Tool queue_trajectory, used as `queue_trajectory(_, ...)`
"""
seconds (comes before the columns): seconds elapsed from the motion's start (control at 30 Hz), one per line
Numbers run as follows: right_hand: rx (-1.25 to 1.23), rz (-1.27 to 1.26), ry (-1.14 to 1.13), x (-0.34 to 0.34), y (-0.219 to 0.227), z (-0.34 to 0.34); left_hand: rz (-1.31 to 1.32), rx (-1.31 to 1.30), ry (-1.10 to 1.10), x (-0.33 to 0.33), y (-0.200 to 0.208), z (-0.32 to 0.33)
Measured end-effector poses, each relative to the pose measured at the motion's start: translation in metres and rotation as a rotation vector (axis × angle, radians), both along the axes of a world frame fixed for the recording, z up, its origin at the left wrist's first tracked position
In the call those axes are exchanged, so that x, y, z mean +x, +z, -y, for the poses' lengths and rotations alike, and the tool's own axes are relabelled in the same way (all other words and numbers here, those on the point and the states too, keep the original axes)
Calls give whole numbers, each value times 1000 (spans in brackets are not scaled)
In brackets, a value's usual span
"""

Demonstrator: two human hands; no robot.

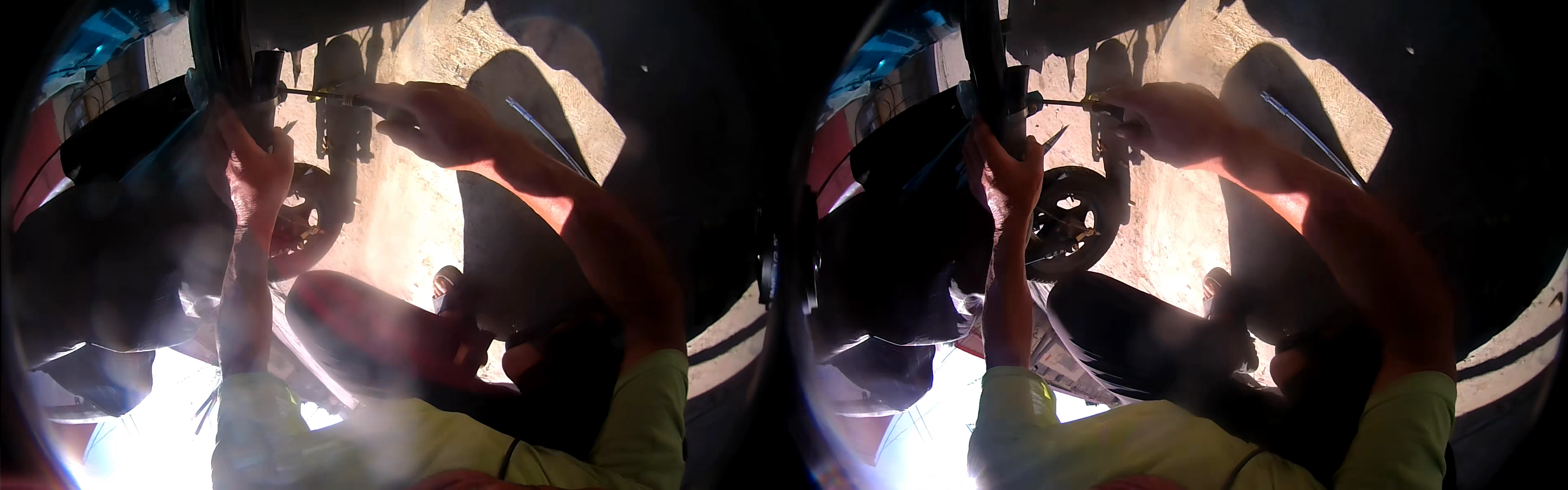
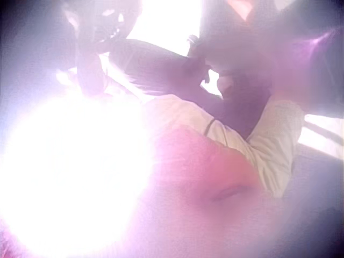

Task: The person works on the lower frame of a blue vehicle, using a T-handle wrench and a screwdriver to adjust and secure components near the wheel.

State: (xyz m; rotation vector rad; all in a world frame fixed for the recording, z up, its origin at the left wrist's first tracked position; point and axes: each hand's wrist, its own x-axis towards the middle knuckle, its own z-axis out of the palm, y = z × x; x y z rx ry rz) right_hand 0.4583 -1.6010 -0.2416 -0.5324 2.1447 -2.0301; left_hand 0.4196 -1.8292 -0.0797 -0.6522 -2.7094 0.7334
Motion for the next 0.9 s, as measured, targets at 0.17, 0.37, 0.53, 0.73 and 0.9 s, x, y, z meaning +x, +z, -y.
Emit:
queue_trajectory(0.17,39,211,118,-11,30,-11,84,194,128,2,3,3)
queue_trajectory(0.37,-44,123,112,-8,25,-5,383,566,10,59,31,-50)
queue_trajectory(0.53,-196,270,195,-10,21,0,1038,1163,539,51,-23,-19)
queue_trajectory(0.73,18,475,118,-9,36,-12,1012,1777,598,32,-39,-30)
queue_trajectory(0.9,357,549,155,-7,78,-1,960,2167,725,27,-46,-35)
